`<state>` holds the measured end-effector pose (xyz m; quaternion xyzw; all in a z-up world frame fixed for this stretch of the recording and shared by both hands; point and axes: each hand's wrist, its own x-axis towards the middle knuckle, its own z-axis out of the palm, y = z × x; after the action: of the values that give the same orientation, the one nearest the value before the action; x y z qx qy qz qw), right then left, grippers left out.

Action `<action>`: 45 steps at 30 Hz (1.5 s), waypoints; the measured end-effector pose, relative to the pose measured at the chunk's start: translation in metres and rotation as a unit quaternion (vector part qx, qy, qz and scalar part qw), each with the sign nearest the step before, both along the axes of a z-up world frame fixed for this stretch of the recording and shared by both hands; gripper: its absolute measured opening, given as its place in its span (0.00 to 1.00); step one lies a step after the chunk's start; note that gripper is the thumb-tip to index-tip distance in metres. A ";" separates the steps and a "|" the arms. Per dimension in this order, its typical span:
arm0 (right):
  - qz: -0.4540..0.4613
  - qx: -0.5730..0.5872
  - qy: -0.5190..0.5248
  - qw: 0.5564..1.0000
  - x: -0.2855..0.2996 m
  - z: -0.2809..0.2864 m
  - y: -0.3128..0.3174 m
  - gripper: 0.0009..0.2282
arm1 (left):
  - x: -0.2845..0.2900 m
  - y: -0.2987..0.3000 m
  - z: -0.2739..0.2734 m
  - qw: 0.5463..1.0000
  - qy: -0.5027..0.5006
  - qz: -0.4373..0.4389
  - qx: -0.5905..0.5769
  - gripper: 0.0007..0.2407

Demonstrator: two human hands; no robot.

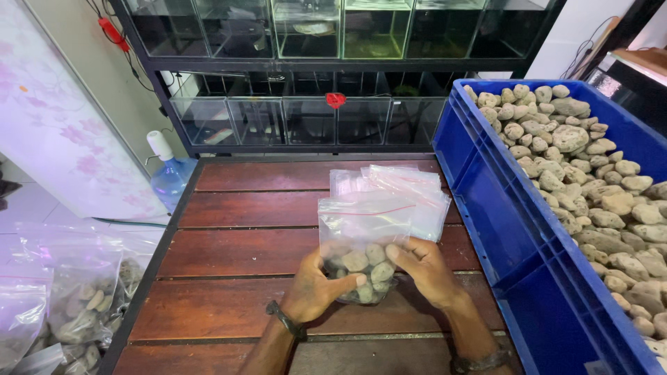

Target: The person picks up aquarium rocks from a blue crate and places them into clear plastic bags by hand before sealing the bags.

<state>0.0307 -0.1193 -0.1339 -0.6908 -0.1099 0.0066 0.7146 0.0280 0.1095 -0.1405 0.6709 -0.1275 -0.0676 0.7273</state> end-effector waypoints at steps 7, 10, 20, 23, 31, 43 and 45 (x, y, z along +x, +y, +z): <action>0.029 0.144 -0.077 0.986 0.002 0.006 -0.005 0.25 | 0.001 0.004 0.004 0.996 -0.085 -0.020 -0.017 0.18; -0.078 0.167 -0.103 0.977 0.002 0.005 -0.002 0.16 | 0.003 0.006 0.001 0.992 -0.126 0.018 0.015 0.21; -0.163 0.132 -0.124 0.970 -0.004 0.018 0.008 0.11 | 0.000 0.008 0.014 0.990 -0.081 0.078 -0.081 0.16; -0.157 0.130 -0.137 0.969 -0.002 0.012 0.004 0.10 | -0.005 0.007 0.028 0.992 -0.086 0.062 -0.069 0.19; -0.164 0.087 -0.159 0.970 -0.005 0.017 0.002 0.11 | -0.009 0.008 0.038 0.998 0.068 0.011 0.001 0.32; -0.158 0.175 -0.138 0.962 0.001 0.010 -0.002 0.06 | -0.002 0.003 0.041 0.981 -0.139 0.104 -0.081 0.10; -0.175 0.152 -0.150 0.961 0.002 0.006 -0.003 0.06 | -0.002 0.003 0.038 0.982 -0.134 0.102 -0.089 0.09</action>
<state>0.0323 -0.1226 -0.1276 -0.5759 -0.0933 -0.2391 0.7762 0.0260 0.1125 -0.1029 0.6161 -0.1599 0.1094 0.7635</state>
